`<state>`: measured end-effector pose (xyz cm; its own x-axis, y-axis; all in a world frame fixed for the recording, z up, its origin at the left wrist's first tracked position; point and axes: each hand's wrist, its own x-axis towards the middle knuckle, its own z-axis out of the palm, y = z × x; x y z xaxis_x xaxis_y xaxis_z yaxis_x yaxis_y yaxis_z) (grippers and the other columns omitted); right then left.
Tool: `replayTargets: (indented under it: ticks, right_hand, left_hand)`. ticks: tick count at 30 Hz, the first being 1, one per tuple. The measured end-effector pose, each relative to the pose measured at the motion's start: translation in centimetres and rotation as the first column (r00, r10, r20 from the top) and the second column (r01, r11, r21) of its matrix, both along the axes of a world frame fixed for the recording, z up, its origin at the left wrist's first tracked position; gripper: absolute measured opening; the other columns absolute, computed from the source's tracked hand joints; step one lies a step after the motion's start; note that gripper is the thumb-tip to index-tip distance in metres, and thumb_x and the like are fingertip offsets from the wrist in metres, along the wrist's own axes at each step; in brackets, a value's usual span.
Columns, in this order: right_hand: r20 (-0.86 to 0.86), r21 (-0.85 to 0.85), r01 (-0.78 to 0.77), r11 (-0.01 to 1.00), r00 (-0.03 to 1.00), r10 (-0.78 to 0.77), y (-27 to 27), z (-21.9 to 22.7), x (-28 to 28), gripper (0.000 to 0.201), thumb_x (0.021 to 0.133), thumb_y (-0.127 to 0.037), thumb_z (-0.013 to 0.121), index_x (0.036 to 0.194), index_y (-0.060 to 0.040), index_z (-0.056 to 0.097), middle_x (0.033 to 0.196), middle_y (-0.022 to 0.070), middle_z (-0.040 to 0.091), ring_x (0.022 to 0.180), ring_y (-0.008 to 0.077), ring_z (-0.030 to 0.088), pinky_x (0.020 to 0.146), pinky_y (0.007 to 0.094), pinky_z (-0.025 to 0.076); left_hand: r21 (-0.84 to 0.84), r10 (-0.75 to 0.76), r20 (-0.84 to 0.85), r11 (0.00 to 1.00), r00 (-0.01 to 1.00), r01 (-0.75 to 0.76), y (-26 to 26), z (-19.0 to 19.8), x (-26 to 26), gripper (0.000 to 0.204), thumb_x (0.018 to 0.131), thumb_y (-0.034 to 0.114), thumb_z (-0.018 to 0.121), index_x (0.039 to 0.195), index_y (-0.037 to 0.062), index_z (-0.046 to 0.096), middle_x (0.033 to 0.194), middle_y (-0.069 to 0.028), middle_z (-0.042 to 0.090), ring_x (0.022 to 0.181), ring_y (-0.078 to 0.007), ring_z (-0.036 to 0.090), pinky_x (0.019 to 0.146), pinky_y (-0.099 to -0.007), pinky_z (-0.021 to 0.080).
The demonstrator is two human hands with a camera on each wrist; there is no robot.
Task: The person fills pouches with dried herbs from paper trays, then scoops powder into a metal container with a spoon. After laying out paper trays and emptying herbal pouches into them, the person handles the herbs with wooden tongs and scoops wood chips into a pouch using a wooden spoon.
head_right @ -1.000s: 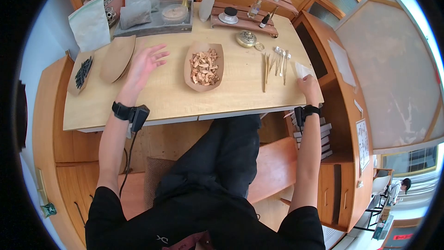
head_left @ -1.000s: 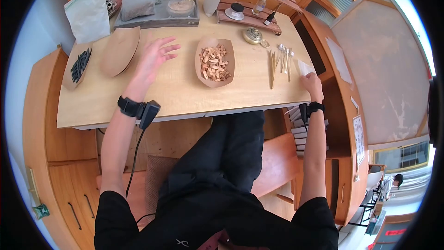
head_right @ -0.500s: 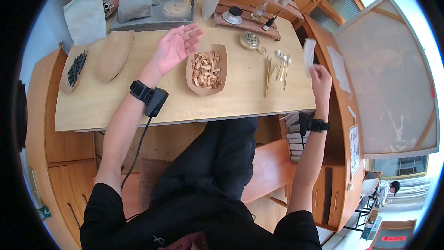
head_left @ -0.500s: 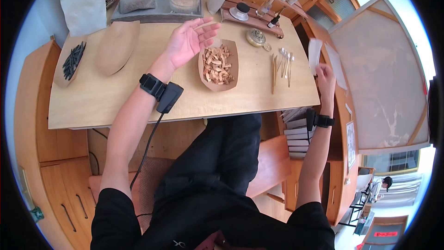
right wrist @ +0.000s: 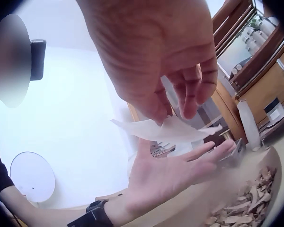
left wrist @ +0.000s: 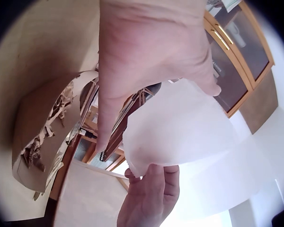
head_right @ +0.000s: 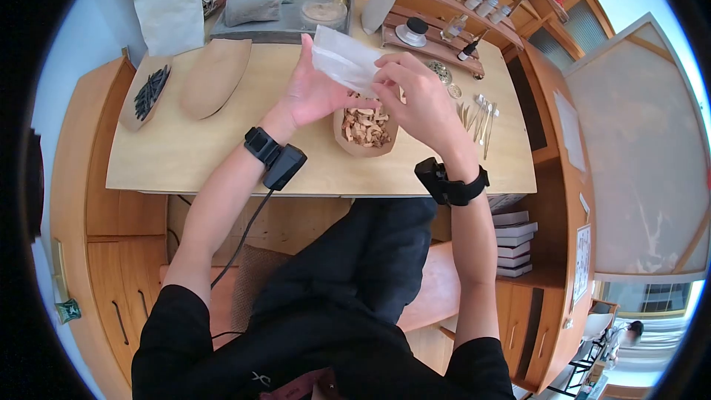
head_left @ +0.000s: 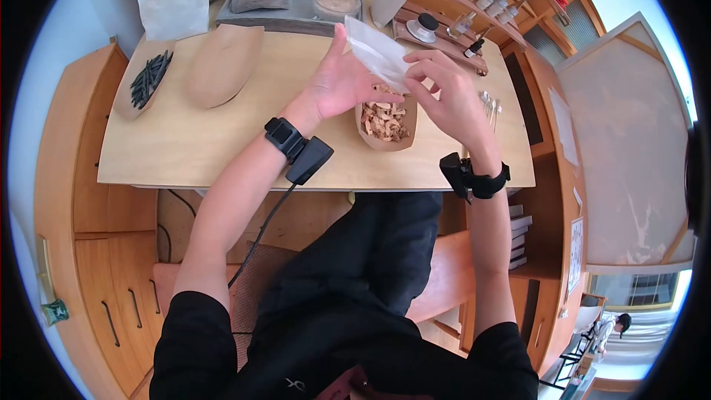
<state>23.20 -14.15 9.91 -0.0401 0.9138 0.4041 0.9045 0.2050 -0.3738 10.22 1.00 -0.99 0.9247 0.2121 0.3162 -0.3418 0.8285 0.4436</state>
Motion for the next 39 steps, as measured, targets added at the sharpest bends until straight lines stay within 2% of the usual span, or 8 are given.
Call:
replayTargets:
  ticks: [3, 5, 11, 17, 20, 25, 30, 39]
  right_hand:
    - [0.003, -0.011, 0.021, 1.000, 1.000, -0.021, 0.4, -0.3, -0.7, 0.009, 0.086, -0.008, 0.065, 0.091, -0.0009, 0.063, 0.110, 0.0112, 0.065, 0.084, 0.0277, 0.067, 0.073, 0.0367, 0.053]
    - [0.032, -0.005, 0.044, 0.999, 0.999, -0.044, 0.5, -0.5, -1.0, 0.009, 0.086, -0.008, 0.065, 0.091, -0.0009, 0.063, 0.110, 0.0111, 0.065, 0.084, 0.0288, 0.067, 0.073, 0.0370, 0.053]
    - [-0.025, 0.012, 0.067, 0.998, 0.997, -0.067, 0.7, -1.1, -1.8, 0.010, 0.084, -0.011, 0.066, 0.090, -0.0030, 0.063, 0.109, 0.0107, 0.064, 0.086, 0.0318, 0.065, 0.073, 0.0384, 0.052]
    - [0.118, 0.139, 0.082, 0.987, 0.988, -0.099, 2.0, -2.0, -3.0, 0.011, 0.082, -0.011, 0.068, 0.088, -0.0047, 0.060, 0.105, 0.0095, 0.064, 0.085, 0.0313, 0.064, 0.070, 0.0381, 0.052]
    - [0.089, 0.234, 0.105, 0.966, 0.988, -0.129, 2.6, -2.4, -3.1, 0.012, 0.082, -0.009, 0.068, 0.089, -0.0048, 0.058, 0.102, 0.0092, 0.063, 0.081, 0.0297, 0.065, 0.068, 0.0373, 0.052]
    - [-0.052, 0.359, 0.190, 0.914, 0.982, -0.183, 3.0, -3.2, -3.9, 0.015, 0.082, -0.006, 0.068, 0.089, -0.0035, 0.055, 0.100, 0.0101, 0.062, 0.071, 0.0270, 0.063, 0.062, 0.0373, 0.051]
    - [-0.043, 0.357, 0.206, 0.911, 0.978, -0.204, 2.9, -3.4, -4.2, 0.017, 0.080, -0.005, 0.069, 0.089, -0.0035, 0.054, 0.102, 0.0094, 0.061, 0.073, 0.0287, 0.062, 0.061, 0.0381, 0.050]
    - [-0.030, 0.334, 0.239, 0.912, 0.969, -0.243, 3.5, -2.8, -4.0, 0.021, 0.076, -0.005, 0.070, 0.090, -0.0039, 0.054, 0.102, 0.0091, 0.059, 0.080, 0.0302, 0.061, 0.064, 0.0389, 0.050]
  left_hand:
    - [-0.010, 0.114, 0.035, 0.993, 0.993, -0.114, -0.4, 0.7, -0.1, 0.089, 0.083, 0.077, 0.047, 0.144, 0.0141, 0.036, 0.142, -0.0152, 0.046, 0.132, -0.0345, 0.043, 0.107, -0.0603, 0.036]
    - [-0.094, 0.247, -0.098, 0.962, 0.964, -0.256, -0.9, 1.5, -0.4, 0.091, 0.082, 0.079, 0.044, 0.146, 0.0147, 0.035, 0.141, -0.0137, 0.047, 0.131, -0.0327, 0.044, 0.108, -0.0568, 0.036]
    - [-0.148, 0.206, -0.043, 0.966, 0.978, -0.210, -1.1, 1.4, -0.6, 0.088, 0.085, 0.078, 0.042, 0.146, 0.0142, 0.037, 0.139, -0.0124, 0.049, 0.129, -0.0305, 0.046, 0.108, -0.0515, 0.036]
    - [-0.160, 0.235, -0.001, 0.959, 0.972, -0.233, -0.7, 0.9, -0.6, 0.085, 0.087, 0.075, 0.042, 0.144, 0.0135, 0.039, 0.138, -0.0120, 0.050, 0.128, -0.0288, 0.047, 0.108, -0.0497, 0.037]
    - [-0.200, 0.271, 0.038, 0.945, 0.962, -0.259, -0.6, 0.9, -0.4, 0.071, 0.086, 0.071, 0.050, 0.132, 0.0169, 0.048, 0.129, -0.0133, 0.055, 0.121, -0.0305, 0.053, 0.100, -0.0546, 0.043]
    - [-0.206, 0.252, 0.063, 0.950, 0.966, -0.234, -0.6, 0.9, -0.4, 0.078, 0.086, 0.072, 0.048, 0.138, 0.0149, 0.044, 0.135, -0.0139, 0.051, 0.125, -0.0303, 0.049, 0.104, -0.0533, 0.040]
    - [-0.197, 0.172, 0.111, 0.969, 0.979, -0.148, -0.8, 1.4, -0.9, 0.075, 0.086, 0.071, 0.051, 0.136, 0.0159, 0.044, 0.132, -0.0154, 0.052, 0.122, -0.0324, 0.051, 0.102, -0.0552, 0.042]
    - [-0.208, 0.249, -0.021, 0.946, 0.968, -0.247, -1.4, 1.3, -0.3, 0.066, 0.088, 0.066, 0.052, 0.130, 0.0157, 0.047, 0.128, -0.0109, 0.055, 0.120, -0.0271, 0.053, 0.101, -0.0485, 0.045]
